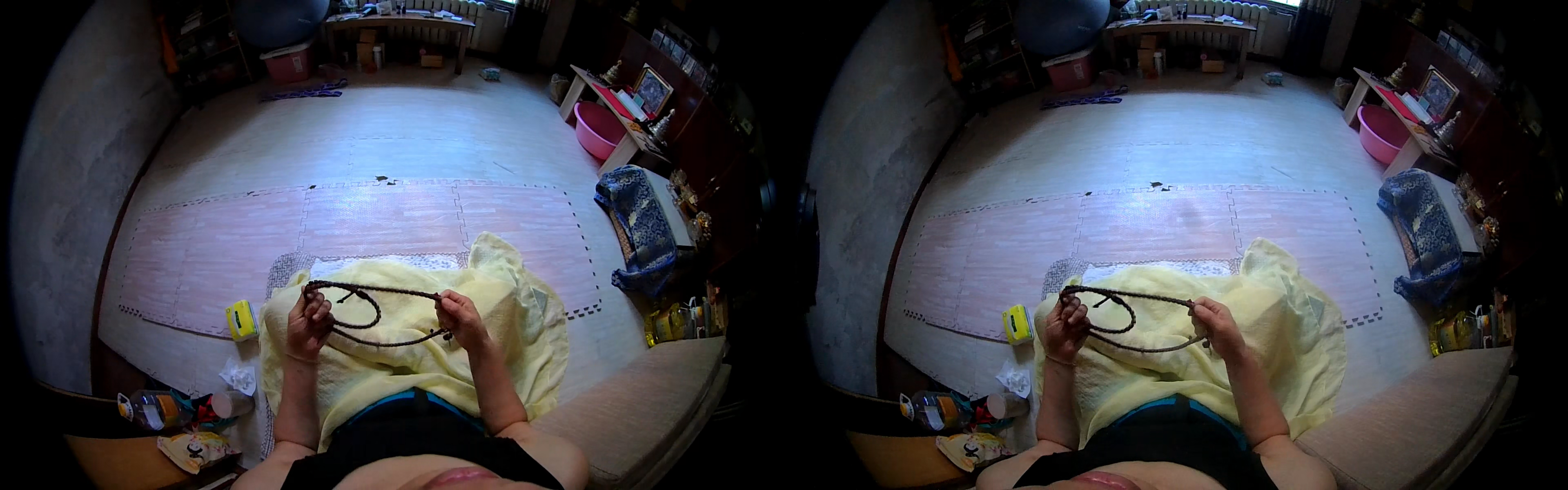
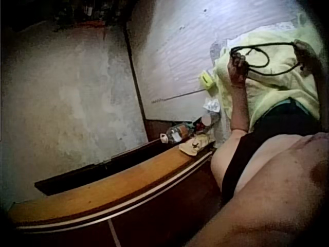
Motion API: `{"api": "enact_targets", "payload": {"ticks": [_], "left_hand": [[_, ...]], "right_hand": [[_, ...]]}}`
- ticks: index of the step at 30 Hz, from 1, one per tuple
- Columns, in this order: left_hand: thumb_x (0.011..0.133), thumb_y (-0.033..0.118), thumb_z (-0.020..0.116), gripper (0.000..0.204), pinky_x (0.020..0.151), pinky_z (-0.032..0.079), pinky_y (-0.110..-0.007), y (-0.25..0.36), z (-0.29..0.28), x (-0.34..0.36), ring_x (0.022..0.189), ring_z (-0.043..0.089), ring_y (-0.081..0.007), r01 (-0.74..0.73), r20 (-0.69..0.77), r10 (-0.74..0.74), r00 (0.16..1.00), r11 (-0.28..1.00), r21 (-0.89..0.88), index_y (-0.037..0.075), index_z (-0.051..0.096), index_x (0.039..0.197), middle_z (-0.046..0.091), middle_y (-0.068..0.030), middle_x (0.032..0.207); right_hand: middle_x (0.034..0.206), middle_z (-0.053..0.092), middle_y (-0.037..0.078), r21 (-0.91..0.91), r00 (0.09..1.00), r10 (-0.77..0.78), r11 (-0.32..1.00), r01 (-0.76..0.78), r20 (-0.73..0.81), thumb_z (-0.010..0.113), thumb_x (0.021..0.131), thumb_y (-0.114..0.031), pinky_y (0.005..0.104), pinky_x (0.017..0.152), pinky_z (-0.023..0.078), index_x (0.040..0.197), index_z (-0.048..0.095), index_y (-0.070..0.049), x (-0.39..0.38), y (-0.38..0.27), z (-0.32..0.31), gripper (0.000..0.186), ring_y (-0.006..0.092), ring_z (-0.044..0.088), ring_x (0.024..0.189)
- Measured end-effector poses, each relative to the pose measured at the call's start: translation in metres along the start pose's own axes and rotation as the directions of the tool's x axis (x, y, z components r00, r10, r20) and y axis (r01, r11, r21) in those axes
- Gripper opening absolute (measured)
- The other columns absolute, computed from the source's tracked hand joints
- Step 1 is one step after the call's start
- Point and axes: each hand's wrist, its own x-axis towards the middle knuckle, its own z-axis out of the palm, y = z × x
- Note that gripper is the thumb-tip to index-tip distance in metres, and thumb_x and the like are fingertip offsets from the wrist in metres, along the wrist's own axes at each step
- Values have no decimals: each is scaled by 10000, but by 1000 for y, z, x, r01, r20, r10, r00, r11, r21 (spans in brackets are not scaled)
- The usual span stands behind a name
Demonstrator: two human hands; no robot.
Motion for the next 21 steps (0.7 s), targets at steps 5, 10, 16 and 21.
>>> {"api": "enact_targets", "payload": {"ticks": [5, 10, 16, 21], "left_hand": [[871, 283, 351, 273, 456, 353, -215, -33, 1, 13, 485, 380, -84, -209, -90, 377, 922, 678, 705, 75, 455, 727, 410, 7, 535], [882, 271, 329, 303, 510, 361, -201, -67, -3, 17, 546, 456, -71, -222, 149, 279, 949, 250, 943, 46, 483, 750, 527, -20, 615], [865, 237, 370, 304, 511, 409, -274, -83, 12, 8, 532, 533, -167, -139, 127, 225, 966, 37, 990, 1, 496, 721, 547, -84, 589], [861, 239, 384, 294, 492, 382, -255, -93, 9, 6, 495, 471, -131, -149, 162, 162, 974, -85, 985, 3, 477, 714, 493, -71, 545]], "right_hand": [[558, 490, 64, -814, 982, -187, 571, 102, -8, 526, 764, -179, 255, 495, 376, 766, 521, 1, 5, 17, 20, 180, 121, 439, 506], [562, 509, 79, -864, 991, -44, 486, 129, 123, 528, 765, -203, 260, 489, 376, 767, 544, -7, -1, 19, 46, 196, 136, 462, 499], [495, 440, 34, -856, 991, -26, 500, 130, 134, 555, 753, -174, 241, 439, 331, 705, 533, 5, -3, 13, 49, 187, 68, 367, 466], [492, 446, 13, -851, 991, -5, 512, 115, 131, 571, 747, -174, 233, 440, 336, 687, 529, 11, -4, 8, 53, 199, 53, 374, 474]]}}
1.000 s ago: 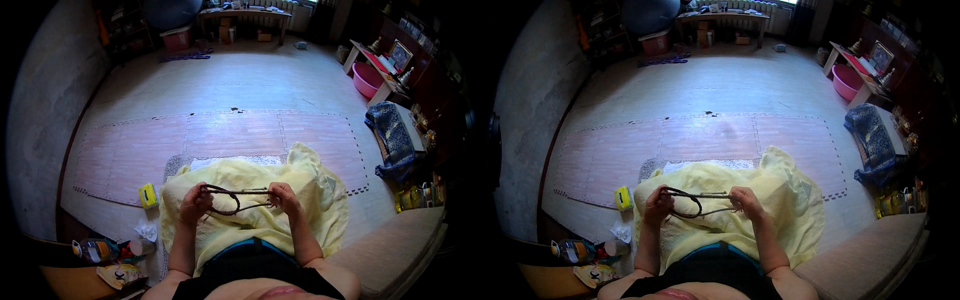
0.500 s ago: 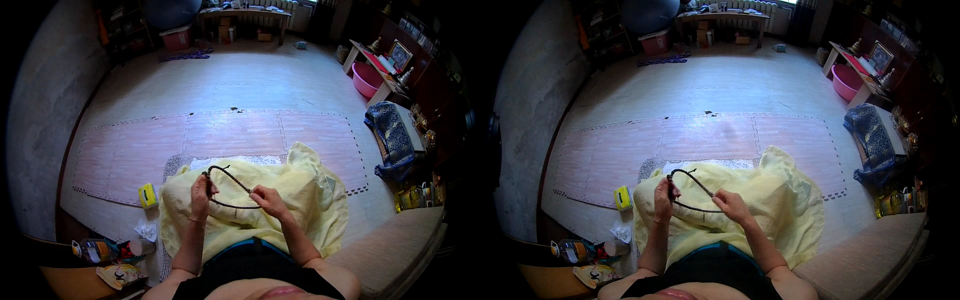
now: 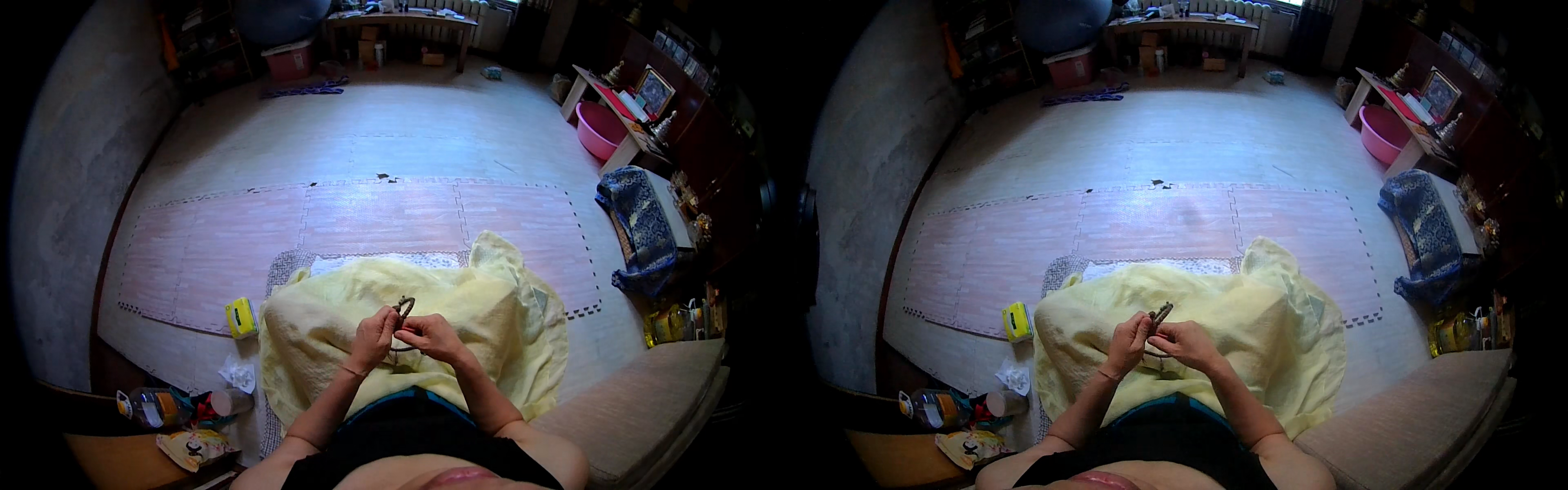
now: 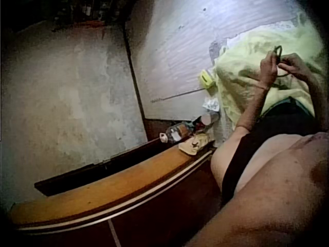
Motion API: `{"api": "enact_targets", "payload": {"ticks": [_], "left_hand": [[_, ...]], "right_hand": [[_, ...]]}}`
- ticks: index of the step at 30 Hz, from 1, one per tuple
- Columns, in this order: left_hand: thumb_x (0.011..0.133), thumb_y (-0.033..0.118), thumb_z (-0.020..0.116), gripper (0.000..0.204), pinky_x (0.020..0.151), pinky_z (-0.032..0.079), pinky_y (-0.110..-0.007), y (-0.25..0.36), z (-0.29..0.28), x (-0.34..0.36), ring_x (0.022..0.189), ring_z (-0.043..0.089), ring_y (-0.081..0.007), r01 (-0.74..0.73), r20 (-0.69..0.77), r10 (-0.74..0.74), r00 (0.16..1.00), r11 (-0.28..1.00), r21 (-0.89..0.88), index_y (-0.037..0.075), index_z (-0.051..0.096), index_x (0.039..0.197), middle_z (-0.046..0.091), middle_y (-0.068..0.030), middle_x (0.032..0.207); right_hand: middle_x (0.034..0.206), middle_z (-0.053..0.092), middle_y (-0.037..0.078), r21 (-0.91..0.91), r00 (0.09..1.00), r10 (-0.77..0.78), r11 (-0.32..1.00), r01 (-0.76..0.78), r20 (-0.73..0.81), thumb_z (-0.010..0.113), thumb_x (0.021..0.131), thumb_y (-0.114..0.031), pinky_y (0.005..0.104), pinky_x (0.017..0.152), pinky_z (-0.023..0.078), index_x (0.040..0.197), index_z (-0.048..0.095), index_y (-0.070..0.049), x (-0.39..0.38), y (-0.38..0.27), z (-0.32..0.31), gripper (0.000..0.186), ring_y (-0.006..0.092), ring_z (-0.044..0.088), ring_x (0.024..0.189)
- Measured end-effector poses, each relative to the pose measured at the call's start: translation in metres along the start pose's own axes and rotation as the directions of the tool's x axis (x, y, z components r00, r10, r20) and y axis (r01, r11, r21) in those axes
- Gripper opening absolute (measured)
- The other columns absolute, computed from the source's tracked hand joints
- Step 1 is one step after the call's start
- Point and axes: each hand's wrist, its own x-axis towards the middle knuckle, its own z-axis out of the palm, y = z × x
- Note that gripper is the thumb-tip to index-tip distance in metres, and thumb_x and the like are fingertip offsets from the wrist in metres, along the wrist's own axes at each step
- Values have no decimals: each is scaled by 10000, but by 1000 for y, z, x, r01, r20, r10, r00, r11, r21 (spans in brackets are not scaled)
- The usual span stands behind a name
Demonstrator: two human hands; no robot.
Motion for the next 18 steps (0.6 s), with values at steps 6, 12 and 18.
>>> {"api": "enact_targets", "payload": {"ticks": [6, 12, 18], "left_hand": [[853, 231, 374, 262, 461, 375, -331, 5, 1, -3, 514, 518, -281, 103, 78, -107, 991, 993, 56, 21, 453, 717, 501, -145, 565], [869, 257, 360, 282, 413, 335, -226, 1, -7, -2, 447, 439, -105, 120, 178, -61, 982, 933, -341, 50, 458, 705, 531, -45, 633], [857, 264, 383, 237, 374, 244, -162, -12, -44, -2, 401, 298, -43, 360, 230, -365, 902, 342, -868, 80, 467, 734, 418, 17, 542]], "right_hand": [[581, 551, 43, 103, 997, -13, 994, 20, -71, 578, 745, -190, 231, 491, 403, 709, 543, -10, -2, 7, 0, 187, 73, 480, 509], [535, 470, -20, 363, 991, 32, 929, -77, 130, 534, 789, -256, 192, 433, 342, 679, 533, -18, 2, 23, -7, 263, 49, 411, 467], [491, 380, -30, 689, 998, -14, 724, -30, 58, 382, 832, -415, 182, 394, 244, 609, 471, -49, -3, 49, -29, 438, 44, 302, 420]]}}
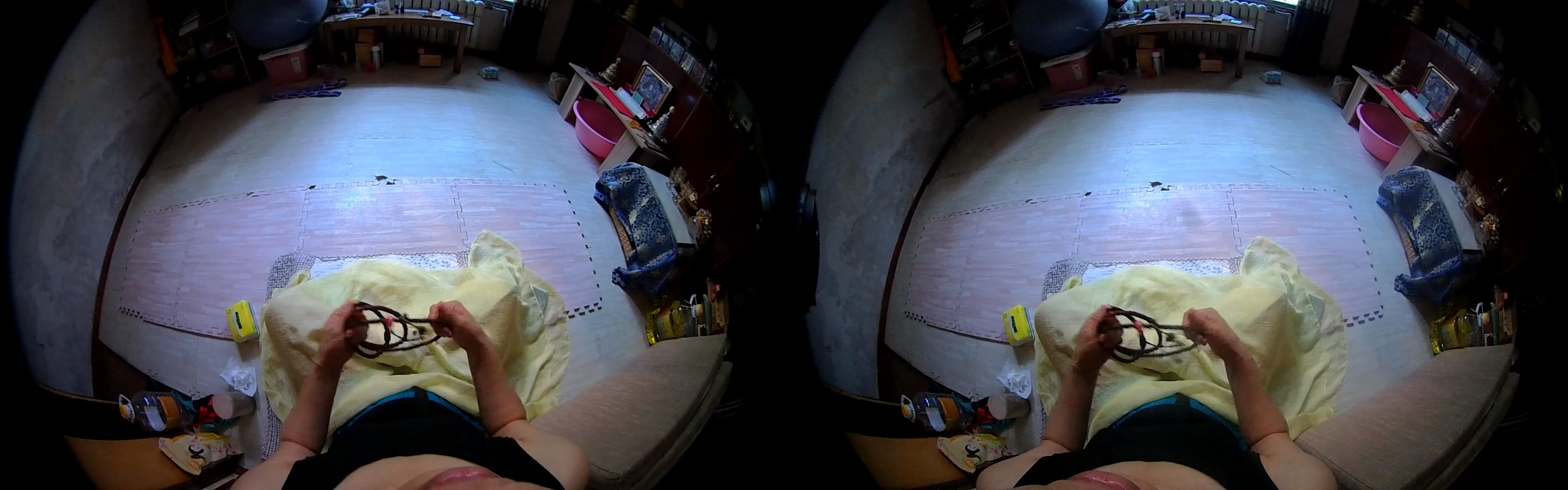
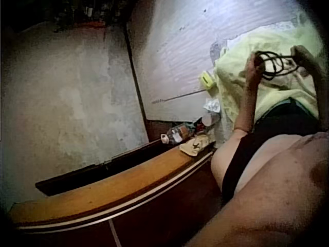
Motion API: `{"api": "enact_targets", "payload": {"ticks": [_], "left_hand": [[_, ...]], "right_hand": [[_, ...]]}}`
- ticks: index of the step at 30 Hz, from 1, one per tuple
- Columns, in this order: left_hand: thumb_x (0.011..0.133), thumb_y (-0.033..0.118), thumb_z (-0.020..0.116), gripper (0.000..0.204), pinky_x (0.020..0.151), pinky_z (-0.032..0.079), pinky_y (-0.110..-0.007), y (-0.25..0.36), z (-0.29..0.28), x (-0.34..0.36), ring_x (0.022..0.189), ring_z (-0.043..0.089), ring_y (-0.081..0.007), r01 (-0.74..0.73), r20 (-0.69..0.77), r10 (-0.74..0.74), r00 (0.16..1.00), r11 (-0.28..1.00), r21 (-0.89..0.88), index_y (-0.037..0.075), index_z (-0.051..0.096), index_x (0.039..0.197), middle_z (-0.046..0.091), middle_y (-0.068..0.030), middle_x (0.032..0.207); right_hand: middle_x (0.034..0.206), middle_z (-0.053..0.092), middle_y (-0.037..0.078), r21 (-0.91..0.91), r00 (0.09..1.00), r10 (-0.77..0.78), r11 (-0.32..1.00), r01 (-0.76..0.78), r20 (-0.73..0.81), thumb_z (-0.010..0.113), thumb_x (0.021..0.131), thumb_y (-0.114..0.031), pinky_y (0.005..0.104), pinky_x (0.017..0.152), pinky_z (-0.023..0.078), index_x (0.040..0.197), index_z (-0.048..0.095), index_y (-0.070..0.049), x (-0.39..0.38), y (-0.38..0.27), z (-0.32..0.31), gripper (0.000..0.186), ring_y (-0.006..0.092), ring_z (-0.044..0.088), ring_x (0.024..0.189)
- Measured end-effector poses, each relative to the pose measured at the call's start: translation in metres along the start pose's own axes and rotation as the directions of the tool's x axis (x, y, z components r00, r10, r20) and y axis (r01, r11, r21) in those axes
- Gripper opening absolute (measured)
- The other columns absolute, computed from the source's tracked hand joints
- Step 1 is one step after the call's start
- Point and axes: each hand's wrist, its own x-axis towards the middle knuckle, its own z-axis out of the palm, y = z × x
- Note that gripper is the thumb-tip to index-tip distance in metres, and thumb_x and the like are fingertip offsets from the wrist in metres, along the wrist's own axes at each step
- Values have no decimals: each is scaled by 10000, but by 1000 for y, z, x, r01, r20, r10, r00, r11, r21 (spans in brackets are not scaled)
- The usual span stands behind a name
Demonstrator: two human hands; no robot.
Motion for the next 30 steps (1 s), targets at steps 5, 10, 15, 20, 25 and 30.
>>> {"api": "enact_targets", "payload": {"ticks": [5, 10, 15, 20, 25, 30], "left_hand": [[870, 264, 335, 249, 389, 294, -187, 11, -15, 4, 396, 288, -75, 31, 136, 32, 990, 898, -439, 102, 476, 744, 294, 33, 439], [852, 184, 343, 173, 466, 331, -217, 8, -25, 13, 504, 362, -84, -133, -6, 155, 988, 828, -545, 92, 471, 782, 342, 40, 525], [868, 226, 356, 208, 455, 348, -207, 1, -21, 27, 496, 393, -80, -474, -411, 382, 828, 868, -148, 76, 435, 746, 434, -8, 575], [883, 263, 327, 281, 443, 338, -196, -7, 0, 19, 471, 388, -57, -446, -123, 595, 794, 709, 546, 79, 404, 685, 424, 6, 544], [880, 245, 331, 290, 446, 355, -213, -27, 8, 19, 478, 421, -69, -372, 60, 505, 861, 544, 752, 38, 430, 702, 457, -7, 536], [873, 234, 351, 300, 437, 332, -217, -42, 17, 10, 481, 392, -65, -341, 146, 420, 896, 440, 831, 24, 438, 678, 431, -7, 533]], "right_hand": [[557, 425, 14, 505, 976, -124, 863, 16, 181, 354, 838, -383, 244, 598, 349, 735, 489, -77, 3, 7, -6, 349, 111, 409, 538], [713, 507, 57, 726, 988, -138, 673, 145, -69, 374, 835, -244, 344, 839, 367, 864, 506, -38, 14, 10, 14, 247, 187, 516, 750], [745, 528, 50, 65, 990, -44, 996, 53, -138, 417, 815, -127, 275, 716, 409, 980, 486, 8, 18, 22, 29, 224, 155, 516, 719], [747, 572, 112, -778, 992, -124, 620, 104, 33, 483, 767, -105, 274, 614, 433, 950, 532, -21, 12, 11, 52, 208, 191, 553, 649], [746, 572, 113, -789, 951, -180, 531, 309, 252, 524, 749, -106, 294, 590, 432, 904, 551, -30, 11, 2, 58, 174, 216, 557, 646], [712, 566, 92, -695, 952, -255, 655, 297, 167, 579, 710, -73, 278, 566, 429, 846, 560, -19, 12, 0, 51, 147, 206, 549, 618]]}}
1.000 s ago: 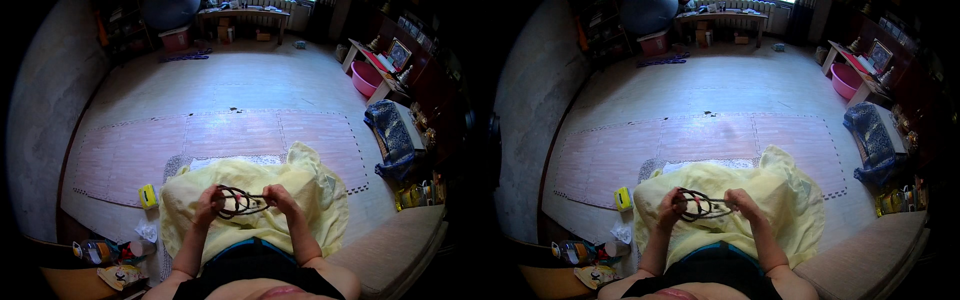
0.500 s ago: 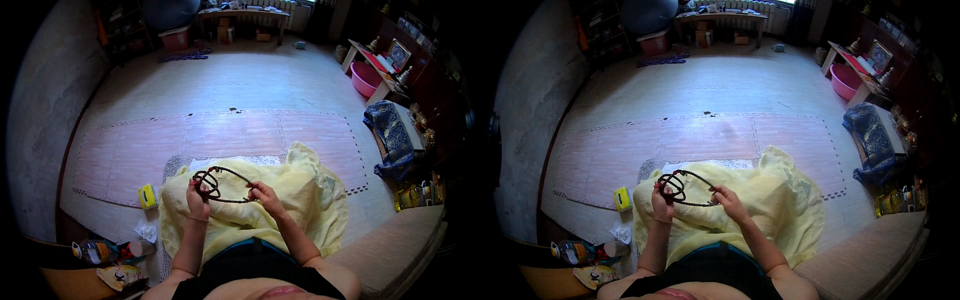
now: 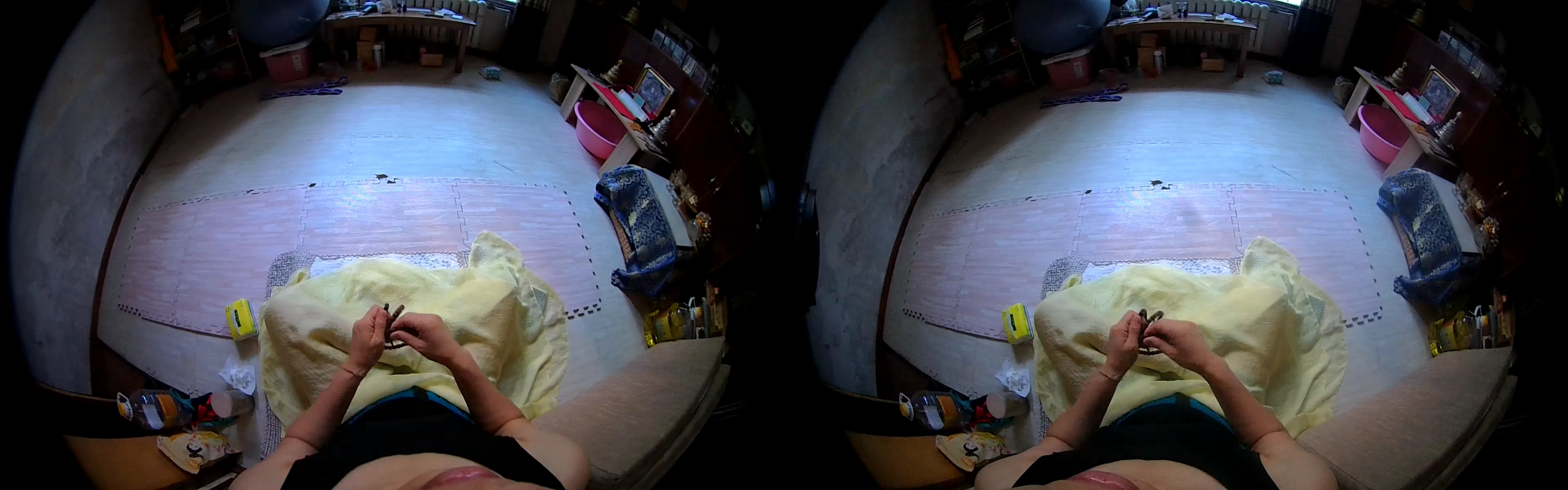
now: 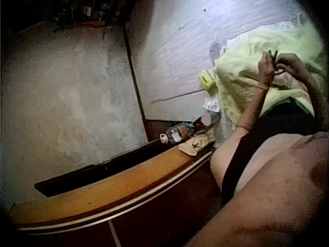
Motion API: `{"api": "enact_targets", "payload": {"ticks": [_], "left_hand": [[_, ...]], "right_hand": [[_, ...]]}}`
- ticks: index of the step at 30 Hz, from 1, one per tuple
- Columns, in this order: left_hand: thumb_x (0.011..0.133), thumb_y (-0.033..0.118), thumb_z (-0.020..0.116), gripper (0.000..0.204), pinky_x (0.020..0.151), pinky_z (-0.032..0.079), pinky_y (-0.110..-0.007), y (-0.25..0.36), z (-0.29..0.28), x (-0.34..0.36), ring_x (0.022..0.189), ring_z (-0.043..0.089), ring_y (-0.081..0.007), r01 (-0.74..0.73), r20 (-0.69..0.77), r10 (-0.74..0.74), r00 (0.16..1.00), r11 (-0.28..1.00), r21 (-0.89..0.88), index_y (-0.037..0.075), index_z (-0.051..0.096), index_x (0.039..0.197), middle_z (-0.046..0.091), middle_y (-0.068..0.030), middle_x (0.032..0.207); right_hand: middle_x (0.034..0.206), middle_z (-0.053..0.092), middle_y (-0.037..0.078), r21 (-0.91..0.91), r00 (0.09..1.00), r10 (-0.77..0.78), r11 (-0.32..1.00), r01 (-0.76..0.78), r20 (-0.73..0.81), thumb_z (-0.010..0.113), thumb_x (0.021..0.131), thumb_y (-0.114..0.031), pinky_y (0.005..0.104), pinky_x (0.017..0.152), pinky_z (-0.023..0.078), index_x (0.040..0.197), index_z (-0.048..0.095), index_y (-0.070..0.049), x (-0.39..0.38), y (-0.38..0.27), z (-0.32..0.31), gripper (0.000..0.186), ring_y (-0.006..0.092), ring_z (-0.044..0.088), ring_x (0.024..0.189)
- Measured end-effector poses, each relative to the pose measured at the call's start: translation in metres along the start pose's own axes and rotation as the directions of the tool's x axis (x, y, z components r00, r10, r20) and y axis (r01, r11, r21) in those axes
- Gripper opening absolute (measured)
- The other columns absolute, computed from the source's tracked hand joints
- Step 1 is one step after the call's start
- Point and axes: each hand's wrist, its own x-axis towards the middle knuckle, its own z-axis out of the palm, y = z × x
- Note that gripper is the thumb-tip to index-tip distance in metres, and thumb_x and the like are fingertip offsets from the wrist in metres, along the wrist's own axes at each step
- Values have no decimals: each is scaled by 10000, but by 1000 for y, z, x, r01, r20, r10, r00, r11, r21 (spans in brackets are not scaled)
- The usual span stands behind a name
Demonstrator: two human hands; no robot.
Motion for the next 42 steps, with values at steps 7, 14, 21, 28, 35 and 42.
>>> {"api": "enact_targets", "payload": {"ticks": [7, 14, 21, 28, 35, 42], "left_hand": [[882, 281, 333, 296, 413, 273, -161, 15, 10, -8, 483, 335, -20, 179, 135, -136, 981, 905, -385, 62, 426, 705, 404, 45, 571], [883, 284, 331, 286, 423, 286, -144, 24, 13, -5, 503, 347, -7, 126, 8, -142, 990, 846, -518, 79, 422, 706, 416, 49, 600], [882, 286, 337, 277, 511, 334, -153, 7, 4, -6, 589, 386, -10, 115, 9, -133, 991, 813, -571, 76, 438, 733, 446, 46, 645], [877, 288, 350, 262, 487, 303, -149, -1, 4, -4, 551, 352, -22, 107, 38, -101, 994, 883, -458, 85, 434, 734, 422, 57, 640], [874, 260, 353, 232, 517, 381, -205, 1, 5, -8, 562, 432, -60, 429, 287, -341, 895, 486, -761, 92, 444, 743, 463, 30, 644], [874, 331, 311, 305, 412, 332, -187, -5, 0, -7, 436, 367, -62, 622, 559, -338, 758, 112, -775, 128, 440, 685, 425, 32, 547]], "right_hand": [[890, 521, 84, 16, 963, 68, 998, -66, -262, 658, 655, -146, 277, 762, 388, 917, 513, -20, -3, 10, -4, 324, 205, 494, 901], [1001, 492, 52, 696, 963, 248, 672, -253, 110, 614, 708, -138, 279, 828, 365, 1113, 388, -29, -4, 14, 9, 476, 131, 456, 935], [700, 533, -35, 787, 933, 326, 531, -313, 150, 546, 747, -106, 191, 531, 393, 926, 530, -37, -6, 13, 8, 193, 45, 479, 605], [496, 424, -20, 937, 884, 468, 311, -162, -3, 566, 761, -294, 196, 440, 351, 843, 525, -53, -8, 25, 19, 258, 75, 393, 428], [619, 500, -7, 979, 788, 608, 202, -31, -100, 468, 755, -489, 204, 447, 378, 856, 495, -39, 2, -4, 28, 463, 74, 461, 500], [773, 576, 88, 983, 850, 528, 158, -96, -2, 336, 777, -554, 253, 566, 474, 892, 498, -3, -8, 21, 31, 586, 146, 566, 652]]}}
